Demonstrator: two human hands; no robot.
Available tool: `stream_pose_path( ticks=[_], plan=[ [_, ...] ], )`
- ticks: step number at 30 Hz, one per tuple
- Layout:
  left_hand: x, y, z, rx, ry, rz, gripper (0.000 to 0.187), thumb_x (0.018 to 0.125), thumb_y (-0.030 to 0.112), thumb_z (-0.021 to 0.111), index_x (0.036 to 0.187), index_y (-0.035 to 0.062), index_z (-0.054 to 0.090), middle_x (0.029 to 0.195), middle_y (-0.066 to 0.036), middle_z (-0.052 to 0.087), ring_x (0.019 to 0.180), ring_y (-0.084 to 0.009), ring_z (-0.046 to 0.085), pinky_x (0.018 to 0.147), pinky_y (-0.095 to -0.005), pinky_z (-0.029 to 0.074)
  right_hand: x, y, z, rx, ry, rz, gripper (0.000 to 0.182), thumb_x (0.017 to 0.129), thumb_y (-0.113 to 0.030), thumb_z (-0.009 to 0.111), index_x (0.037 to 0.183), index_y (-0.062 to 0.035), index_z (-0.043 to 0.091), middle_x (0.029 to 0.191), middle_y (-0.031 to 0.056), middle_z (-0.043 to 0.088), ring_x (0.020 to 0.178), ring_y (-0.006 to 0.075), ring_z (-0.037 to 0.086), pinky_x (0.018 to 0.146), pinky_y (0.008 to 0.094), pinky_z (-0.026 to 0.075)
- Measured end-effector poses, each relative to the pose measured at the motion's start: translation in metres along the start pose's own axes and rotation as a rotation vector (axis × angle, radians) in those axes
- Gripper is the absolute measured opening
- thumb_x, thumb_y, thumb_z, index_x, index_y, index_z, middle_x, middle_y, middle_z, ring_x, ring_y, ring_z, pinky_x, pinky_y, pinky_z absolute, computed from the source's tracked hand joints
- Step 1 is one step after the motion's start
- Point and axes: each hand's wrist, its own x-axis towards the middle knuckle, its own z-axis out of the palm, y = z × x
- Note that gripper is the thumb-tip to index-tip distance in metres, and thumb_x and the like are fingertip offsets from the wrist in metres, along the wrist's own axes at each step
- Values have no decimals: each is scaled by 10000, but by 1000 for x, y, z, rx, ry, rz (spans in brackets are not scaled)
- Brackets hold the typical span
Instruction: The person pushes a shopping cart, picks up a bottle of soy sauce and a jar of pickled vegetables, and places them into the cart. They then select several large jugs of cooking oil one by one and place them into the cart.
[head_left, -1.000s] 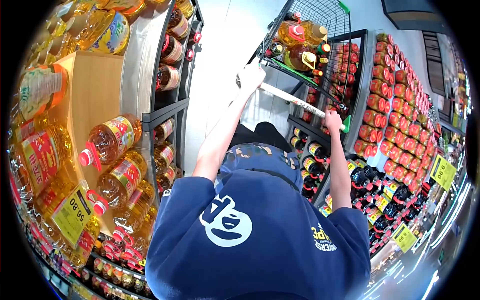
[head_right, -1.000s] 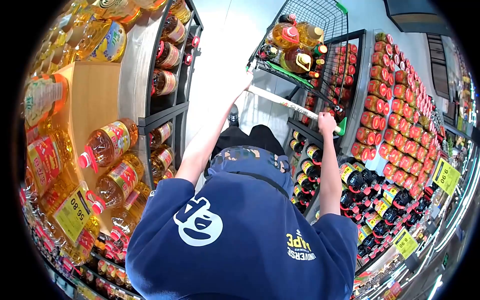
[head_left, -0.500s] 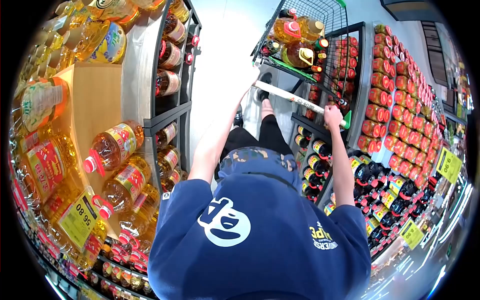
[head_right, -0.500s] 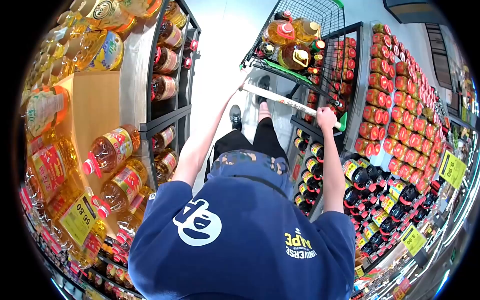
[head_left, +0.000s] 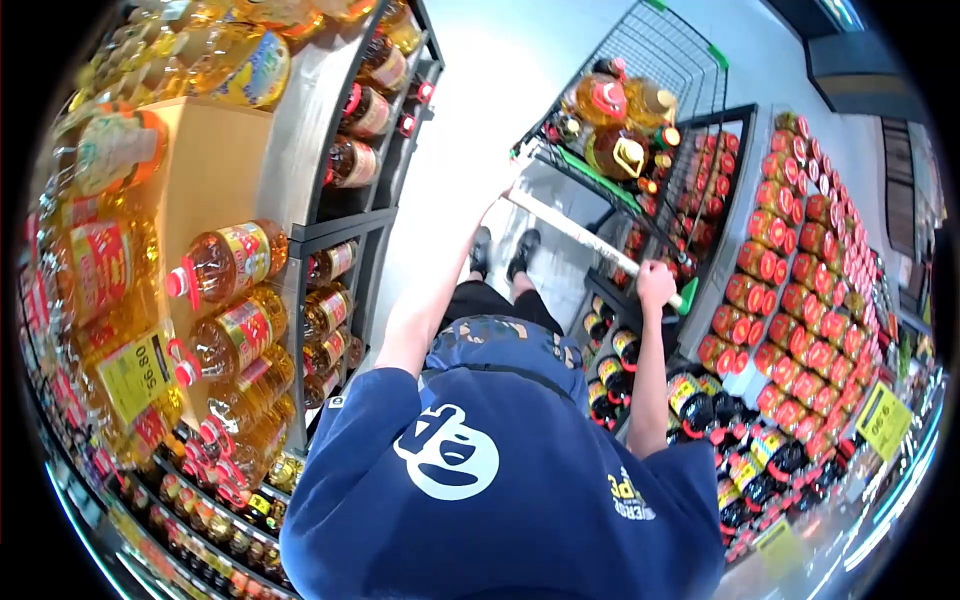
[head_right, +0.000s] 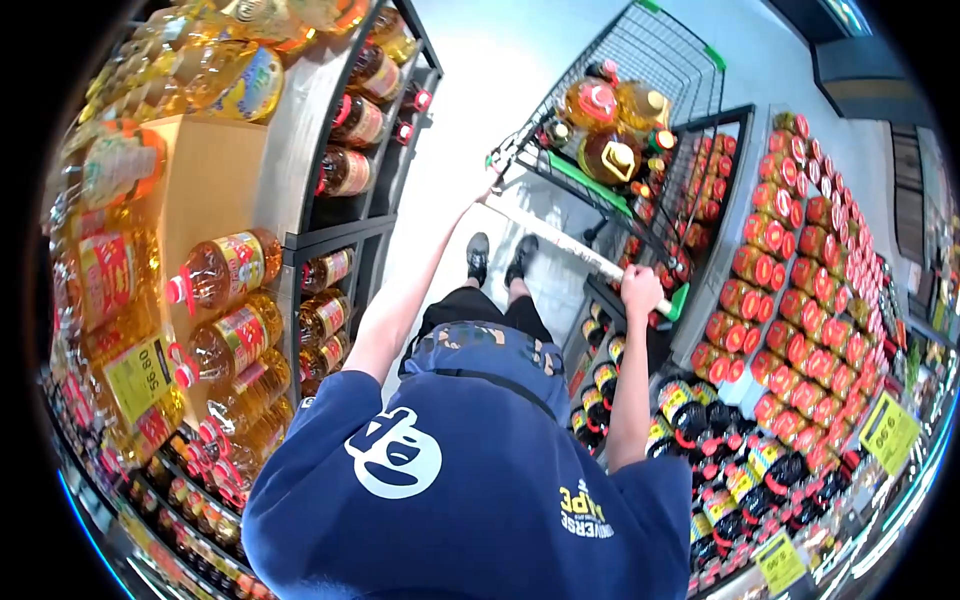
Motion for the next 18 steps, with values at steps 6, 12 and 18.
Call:
stream_pose_path(
  ticks=[6,12,18],
  plan=[
    [-19,5,7,48,70,-54,485,770,130,526,1255,126,542,903,-185,644,810,-290,642,730,-367,498,0,5,2,83,34,-26,339,831,-386,511,833,-138,741,741,167,675,723,352,659,682,469,511],
    [-17,12,15,66,129,-94,490,769,125,522,1259,129,540,908,-189,643,818,-295,641,735,-369,498,1,2,-3,45,112,-42,350,813,-359,505,734,-96,721,688,169,666,659,367,656,630,475,519],
    [9,18,11,123,166,-74,495,769,121,518,1264,133,537,913,-194,641,825,-300,639,741,-371,497,0,1,-4,57,155,-53,359,814,-324,494,668,-73,706,644,175,653,614,368,648,592,470,515]
  ],
)
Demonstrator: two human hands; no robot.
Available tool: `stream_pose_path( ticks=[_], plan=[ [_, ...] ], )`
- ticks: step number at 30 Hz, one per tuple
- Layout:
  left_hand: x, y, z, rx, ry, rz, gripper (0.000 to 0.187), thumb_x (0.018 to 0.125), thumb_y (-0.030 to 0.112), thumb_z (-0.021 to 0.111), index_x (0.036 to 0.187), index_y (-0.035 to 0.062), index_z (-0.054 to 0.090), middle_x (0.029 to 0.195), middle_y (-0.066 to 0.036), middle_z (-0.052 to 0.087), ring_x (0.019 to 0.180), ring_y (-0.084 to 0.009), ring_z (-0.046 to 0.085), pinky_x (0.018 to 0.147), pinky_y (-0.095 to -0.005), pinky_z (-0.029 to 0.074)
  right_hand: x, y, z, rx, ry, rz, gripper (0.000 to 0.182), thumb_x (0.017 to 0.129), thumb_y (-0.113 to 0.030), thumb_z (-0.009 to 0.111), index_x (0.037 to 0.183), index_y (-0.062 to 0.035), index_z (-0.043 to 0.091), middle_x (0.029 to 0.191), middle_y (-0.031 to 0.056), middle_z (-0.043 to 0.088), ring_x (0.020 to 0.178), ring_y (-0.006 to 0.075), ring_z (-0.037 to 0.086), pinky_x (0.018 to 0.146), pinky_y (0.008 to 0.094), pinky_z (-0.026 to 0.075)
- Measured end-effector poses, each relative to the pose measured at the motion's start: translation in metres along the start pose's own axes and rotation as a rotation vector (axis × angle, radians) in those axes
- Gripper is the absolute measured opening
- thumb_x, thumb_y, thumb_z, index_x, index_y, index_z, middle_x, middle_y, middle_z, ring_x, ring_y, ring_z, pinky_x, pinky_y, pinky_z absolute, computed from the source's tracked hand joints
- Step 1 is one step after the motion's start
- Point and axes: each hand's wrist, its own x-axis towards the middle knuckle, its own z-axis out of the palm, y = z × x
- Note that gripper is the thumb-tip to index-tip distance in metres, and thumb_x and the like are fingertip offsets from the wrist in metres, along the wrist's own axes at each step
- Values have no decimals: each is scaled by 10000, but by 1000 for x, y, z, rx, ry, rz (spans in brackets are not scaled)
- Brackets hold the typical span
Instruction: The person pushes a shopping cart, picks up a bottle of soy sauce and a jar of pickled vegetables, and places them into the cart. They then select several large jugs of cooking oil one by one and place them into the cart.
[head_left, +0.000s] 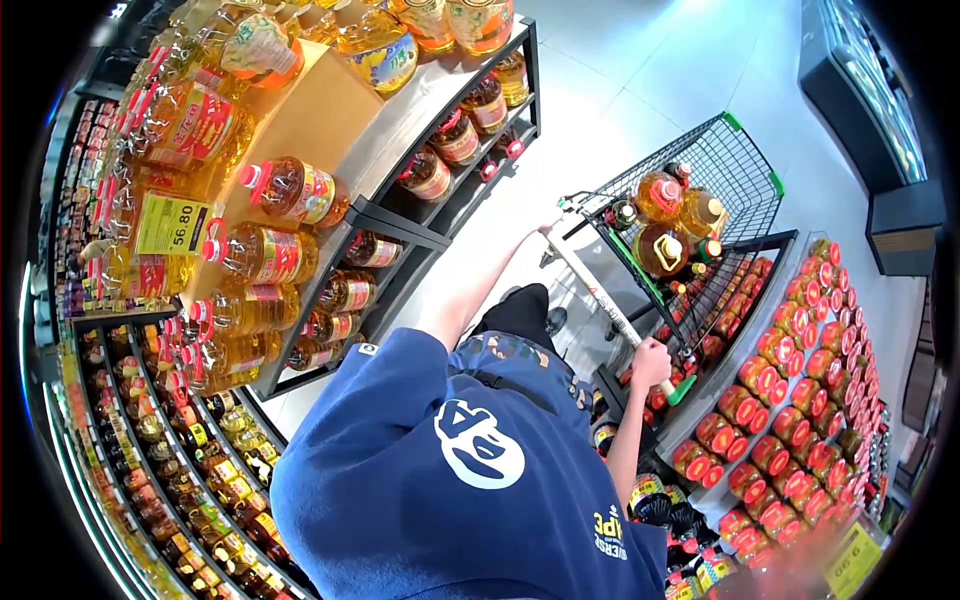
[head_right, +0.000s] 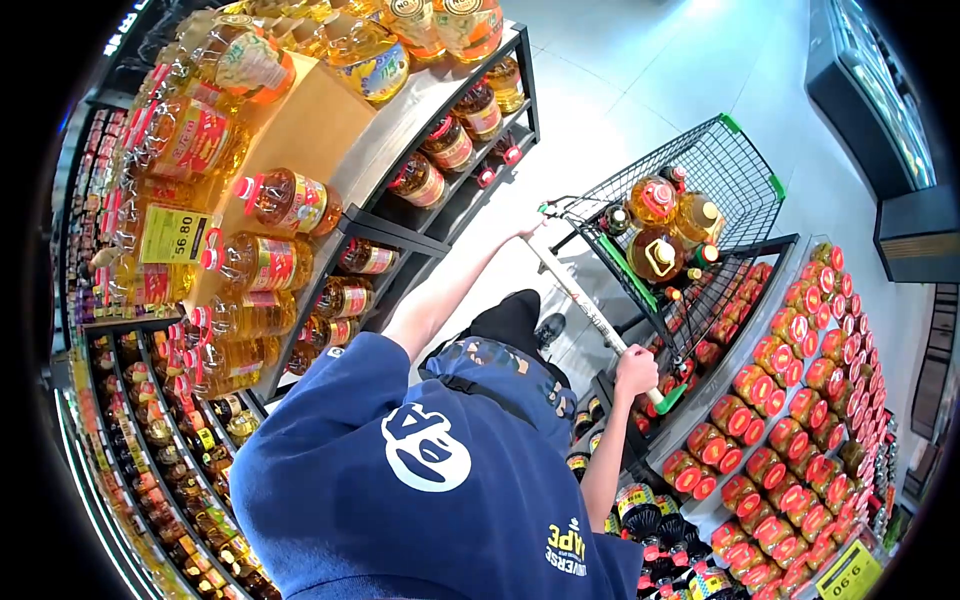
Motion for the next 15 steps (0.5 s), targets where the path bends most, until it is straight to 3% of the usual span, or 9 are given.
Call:
stream_pose_path(
  ticks=[11,15],
  plan=[
    [49,16,26,247,12,219,505,767,112,511,1271,139,533,922,-202,638,838,-309,637,750,-374,495,0,9,-2,69,1,-19,387,809,-340,507,654,-38,693,626,195,638,590,376,644,594,455,519],
    [44,17,32,92,-1,151,509,763,102,503,1269,152,541,938,-209,638,851,-325,634,766,-385,493,-1,13,-10,158,-84,-35,355,819,-324,507,710,-64,723,648,175,651,622,365,648,612,450,510]
  ],
)
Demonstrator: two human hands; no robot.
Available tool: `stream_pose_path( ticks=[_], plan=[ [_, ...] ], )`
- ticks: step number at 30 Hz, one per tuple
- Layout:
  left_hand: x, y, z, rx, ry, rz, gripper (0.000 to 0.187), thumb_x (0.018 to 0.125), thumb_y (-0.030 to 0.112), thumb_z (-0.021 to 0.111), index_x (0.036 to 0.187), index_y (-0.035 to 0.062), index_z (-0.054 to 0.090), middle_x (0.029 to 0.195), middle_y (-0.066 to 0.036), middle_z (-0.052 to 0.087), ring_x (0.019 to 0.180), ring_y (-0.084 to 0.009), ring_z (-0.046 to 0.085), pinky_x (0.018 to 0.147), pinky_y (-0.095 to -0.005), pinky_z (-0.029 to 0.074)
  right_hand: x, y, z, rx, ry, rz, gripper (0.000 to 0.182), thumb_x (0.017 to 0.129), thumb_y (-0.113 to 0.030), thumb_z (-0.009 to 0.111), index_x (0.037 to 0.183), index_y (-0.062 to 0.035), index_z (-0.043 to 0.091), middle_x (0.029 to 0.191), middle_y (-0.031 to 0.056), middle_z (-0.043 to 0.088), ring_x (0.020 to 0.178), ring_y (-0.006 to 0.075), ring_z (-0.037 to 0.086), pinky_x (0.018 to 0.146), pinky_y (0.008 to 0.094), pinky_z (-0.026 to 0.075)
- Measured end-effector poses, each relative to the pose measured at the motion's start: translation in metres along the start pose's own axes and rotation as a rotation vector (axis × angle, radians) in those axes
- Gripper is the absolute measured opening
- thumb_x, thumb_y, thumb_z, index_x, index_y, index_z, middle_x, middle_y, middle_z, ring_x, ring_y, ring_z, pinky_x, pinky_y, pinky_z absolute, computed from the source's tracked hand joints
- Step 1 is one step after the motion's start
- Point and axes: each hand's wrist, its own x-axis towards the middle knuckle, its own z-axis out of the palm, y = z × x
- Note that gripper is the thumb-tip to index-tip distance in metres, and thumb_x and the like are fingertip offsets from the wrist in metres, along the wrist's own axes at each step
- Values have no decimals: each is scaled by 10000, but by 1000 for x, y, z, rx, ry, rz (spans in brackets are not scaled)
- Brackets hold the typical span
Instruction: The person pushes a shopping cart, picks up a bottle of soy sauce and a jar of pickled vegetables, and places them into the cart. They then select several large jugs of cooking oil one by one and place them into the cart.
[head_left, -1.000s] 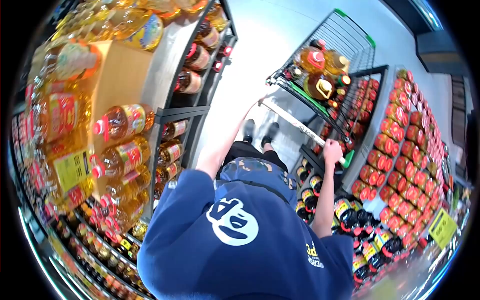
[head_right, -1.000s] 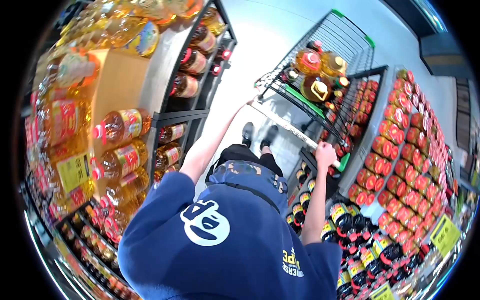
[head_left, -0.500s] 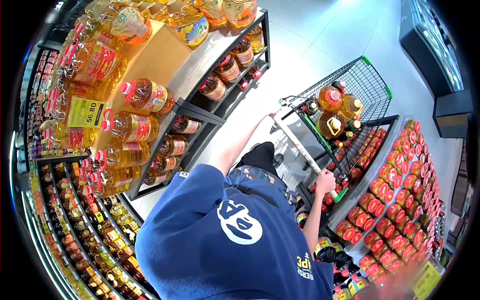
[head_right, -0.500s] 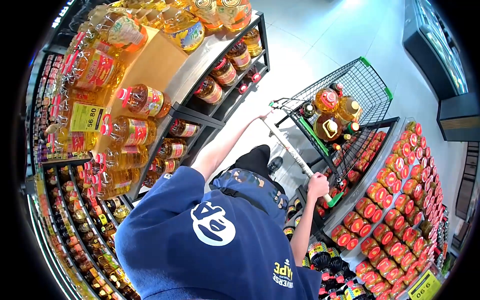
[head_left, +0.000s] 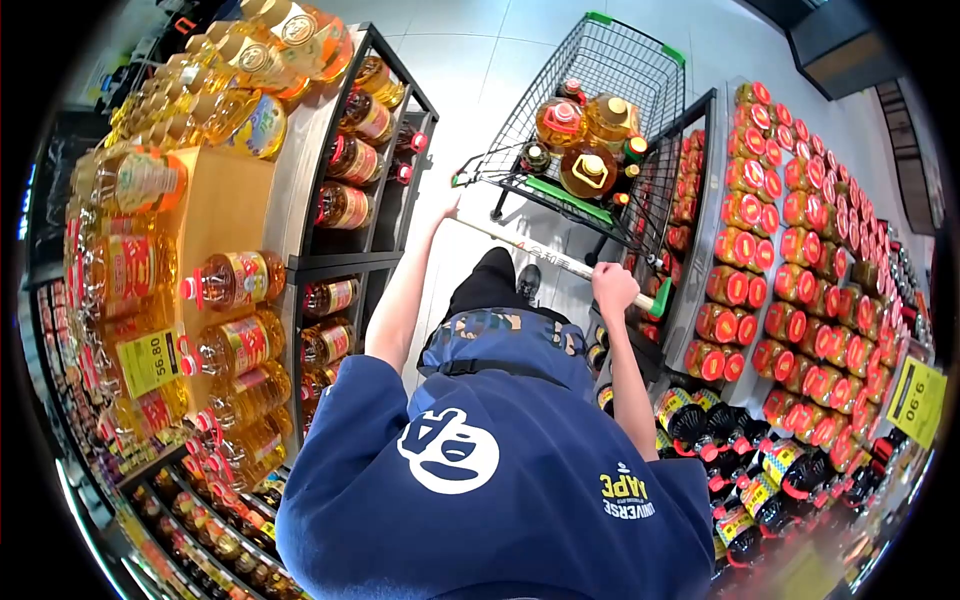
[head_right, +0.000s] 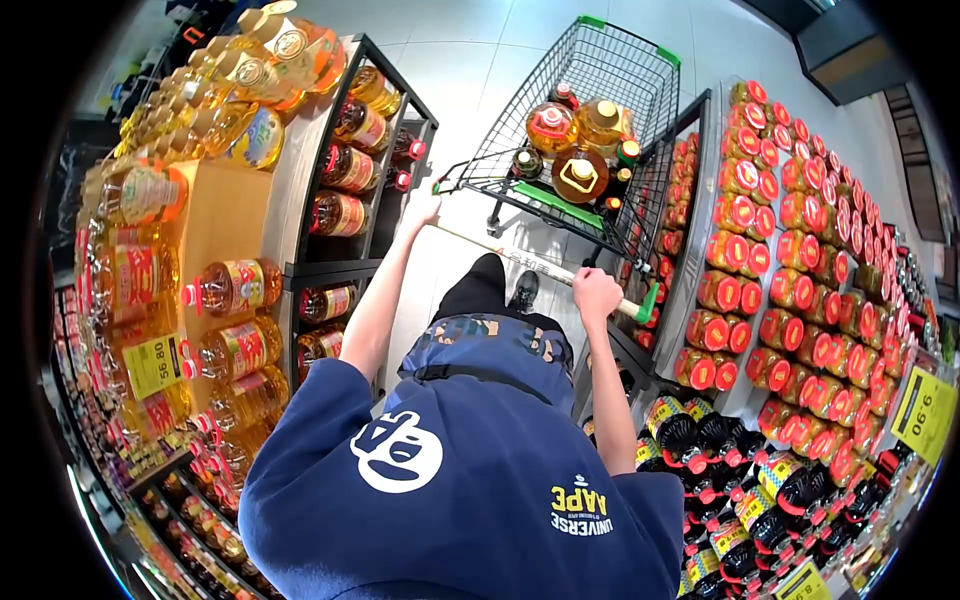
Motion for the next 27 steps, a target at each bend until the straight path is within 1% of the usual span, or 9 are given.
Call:
stream_pose_path(
  ticks=[2,6,9,13,15,17,20,24,27],
  plan=[
    [-6,7,-3,-95,-48,-109,491,775,85,496,1257,152,566,925,-209,646,829,-314,640,755,-375,493,0,2,-2,-14,-20,8,351,817,-322,509,711,-65,724,648,176,650,619,365,647,607,448,509],
    [-10,-17,19,-122,59,-2,468,817,61,501,1274,142,561,806,-208,628,720,-266,629,677,-345,480,-3,7,-2,-6,-36,1,339,811,-312,517,708,-64,723,634,179,645,607,365,646,593,443,506],
    [-25,2,6,-241,-27,-191,465,818,62,507,1274,135,560,793,-215,620,714,-268,624,675,-361,476,-7,7,-2,-16,-41,-1,336,809,-306,521,691,-61,718,619,178,640,587,362,642,588,440,504],
    [-27,-3,-5,-113,22,-68,428,839,84,568,1266,114,555,927,-219,646,857,-313,651,768,-370,502,-11,-4,-6,-24,-39,-17,334,807,-298,525,663,-63,713,607,176,636,558,356,635,584,431,502],
    [-21,-7,-9,-116,-69,-192,429,844,93,586,1271,108,545,1015,-212,649,949,-322,645,832,-366,501,-13,-10,-4,-26,-34,-18,332,806,-307,531,667,-69,717,601,174,634,562,356,637,581,431,502],
    [-17,-16,-13,-99,-58,-133,432,833,71,571,1263,109,552,996,-211,649,905,-317,653,791,-360,505,-13,-17,-3,-15,-100,9,344,823,-310,519,719,-57,728,633,199,636,607,384,642,597,456,509],
    [-12,-18,-22,-183,-60,-189,438,814,47,549,1246,116,570,942,-214,645,841,-313,655,744,-357,501,-14,-30,1,-23,-128,15,343,827,-313,518,724,-64,729,634,198,637,611,380,643,592,459,504],
    [2,-35,-30,-169,-47,-144,440,800,38,526,1227,126,589,861,-212,634,764,-310,643,703,-359,493,-17,-50,2,-23,-136,31,344,830,-312,512,727,-65,728,642,199,639,618,383,641,590,462,499],
    [10,-38,-40,-204,-95,-214,440,811,54,520,1240,129,587,823,-213,631,740,-306,639,677,-366,486,-16,-65,5,-36,-148,44,346,832,-311,506,735,-63,728,659,205,642,632,385,643,596,464,498]
  ],
)
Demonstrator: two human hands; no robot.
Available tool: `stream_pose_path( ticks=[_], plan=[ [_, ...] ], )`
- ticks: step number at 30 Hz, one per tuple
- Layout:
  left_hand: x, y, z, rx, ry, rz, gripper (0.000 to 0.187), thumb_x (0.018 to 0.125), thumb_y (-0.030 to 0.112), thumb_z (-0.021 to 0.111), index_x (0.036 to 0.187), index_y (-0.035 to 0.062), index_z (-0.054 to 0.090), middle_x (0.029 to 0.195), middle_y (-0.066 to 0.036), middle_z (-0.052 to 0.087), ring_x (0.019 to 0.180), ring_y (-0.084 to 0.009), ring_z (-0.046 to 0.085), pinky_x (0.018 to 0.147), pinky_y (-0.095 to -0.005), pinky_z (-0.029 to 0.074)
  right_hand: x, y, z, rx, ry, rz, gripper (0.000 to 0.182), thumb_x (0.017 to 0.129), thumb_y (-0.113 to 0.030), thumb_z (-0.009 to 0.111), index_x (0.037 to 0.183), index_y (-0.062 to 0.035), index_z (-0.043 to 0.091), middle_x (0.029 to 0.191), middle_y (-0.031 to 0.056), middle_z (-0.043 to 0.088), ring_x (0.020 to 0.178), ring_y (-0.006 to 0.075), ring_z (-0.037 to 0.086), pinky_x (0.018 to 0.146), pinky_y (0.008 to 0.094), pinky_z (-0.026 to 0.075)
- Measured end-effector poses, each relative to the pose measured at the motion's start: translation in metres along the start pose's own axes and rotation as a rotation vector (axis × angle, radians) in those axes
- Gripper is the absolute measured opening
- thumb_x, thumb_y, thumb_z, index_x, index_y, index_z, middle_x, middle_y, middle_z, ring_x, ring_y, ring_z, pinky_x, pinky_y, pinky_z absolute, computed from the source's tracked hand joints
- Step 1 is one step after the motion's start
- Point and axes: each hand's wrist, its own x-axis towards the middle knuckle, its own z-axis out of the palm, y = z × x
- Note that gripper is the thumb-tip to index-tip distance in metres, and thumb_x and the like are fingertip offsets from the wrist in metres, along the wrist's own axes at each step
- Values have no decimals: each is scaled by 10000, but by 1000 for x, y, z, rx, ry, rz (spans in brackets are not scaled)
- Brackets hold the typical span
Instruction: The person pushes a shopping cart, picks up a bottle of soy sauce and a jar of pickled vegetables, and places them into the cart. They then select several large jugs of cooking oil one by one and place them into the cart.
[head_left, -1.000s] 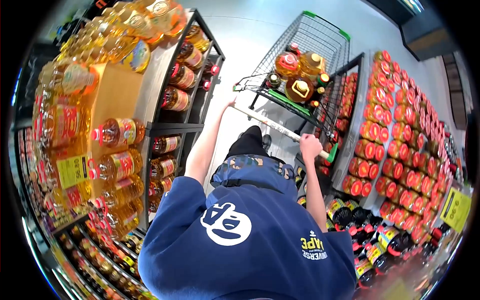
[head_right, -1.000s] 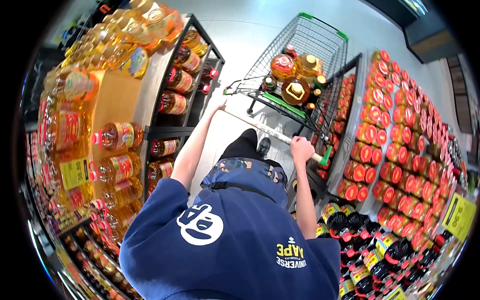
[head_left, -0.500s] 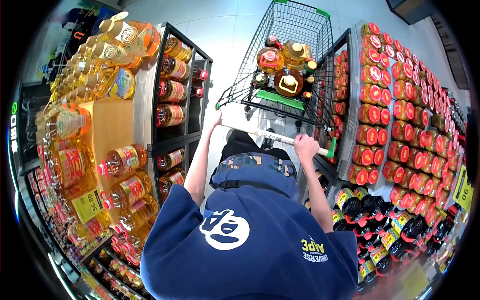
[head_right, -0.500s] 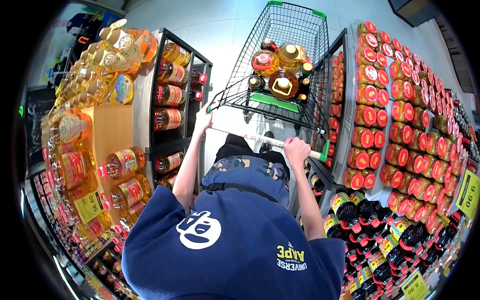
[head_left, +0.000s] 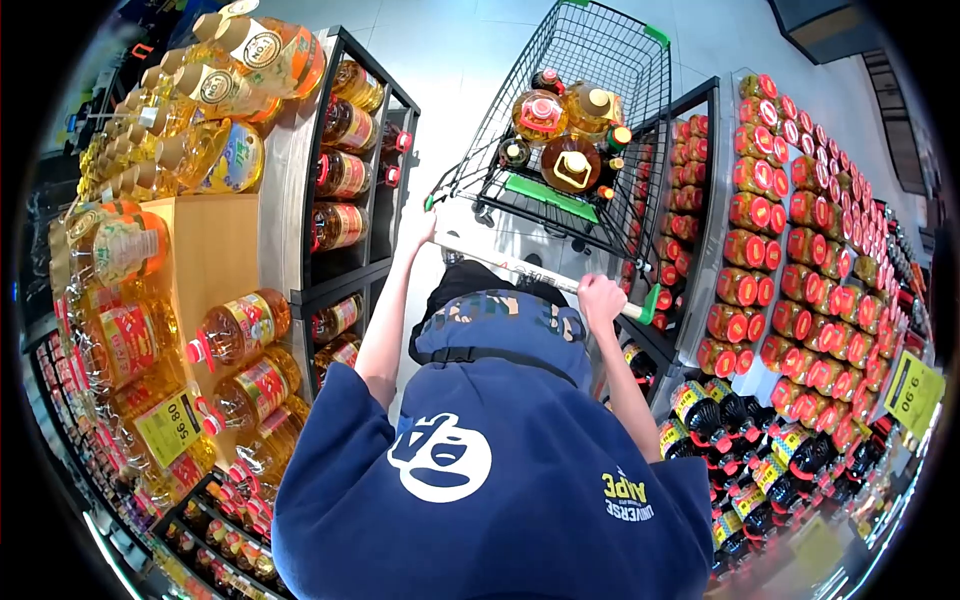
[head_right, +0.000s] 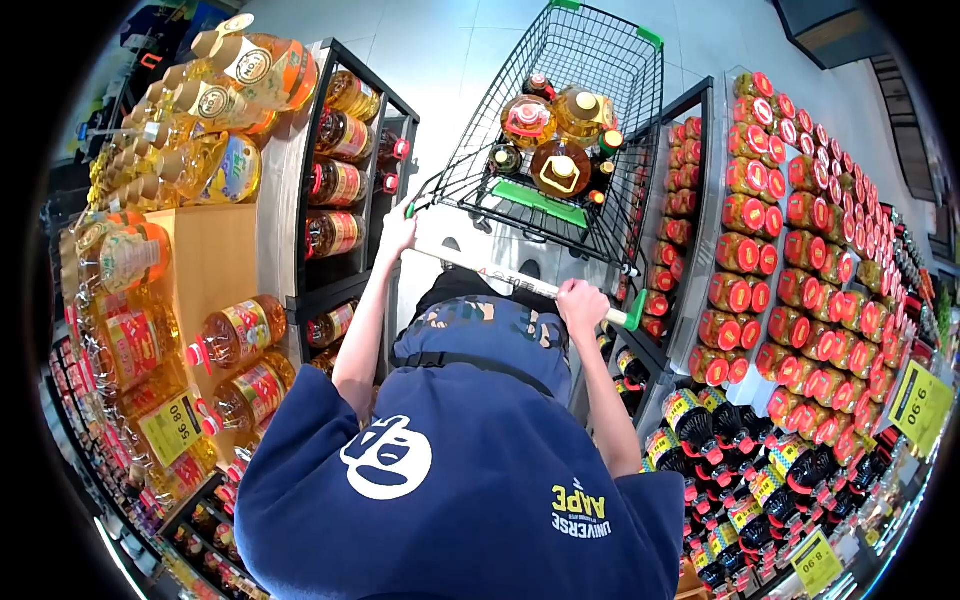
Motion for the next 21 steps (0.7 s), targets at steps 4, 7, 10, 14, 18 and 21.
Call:
stream_pose_path(
  ticks=[4,7,10,14,18,21],
  plan=[
    [16,-10,-9,-15,18,40,409,813,82,531,1214,124,600,782,-216,626,693,-302,624,655,-385,485,2,-21,5,-17,10,21,343,831,-313,508,741,-66,729,678,205,649,647,379,650,609,461,503],
    [29,-13,-21,-29,0,14,372,801,113,547,1165,106,620,771,-216,628,684,-306,624,650,-395,488,4,-34,13,-46,43,33,353,822,-322,513,716,-59,723,669,202,651,633,377,655,615,458,515],
    [31,-20,-32,-27,-27,18,387,800,119,540,1181,110,607,779,-214,631,691,-309,627,650,-401,490,6,-47,23,-97,63,35,368,835,-316,503,712,-37,708,687,211,648,655,380,650,627,474,506],
    [26,-31,-48,-13,-52,18,407,800,127,531,1203,115,590,789,-211,635,699,-314,631,651,-408,493,4,-66,27,-123,124,24,361,825,-327,507,721,-52,715,672,192,654,648,372,660,618,470,513],
    [22,-33,-63,-20,-91,15,428,800,134,522,1224,121,572,799,-208,640,708,-318,635,652,-416,497,4,-77,36,-204,194,28,368,832,-340,506,715,-58,710,666,179,656,644,367,659,619,470,516],
    [21,-33,-74,-25,-119,14,443,799,140,515,1240,125,559,806,-206,643,714,-321,638,653,-422,499,4,-81,39,-186,136,49,399,847,-360,480,725,-42,688,703,199,657,687,391,652,661,495,510]
  ],
)
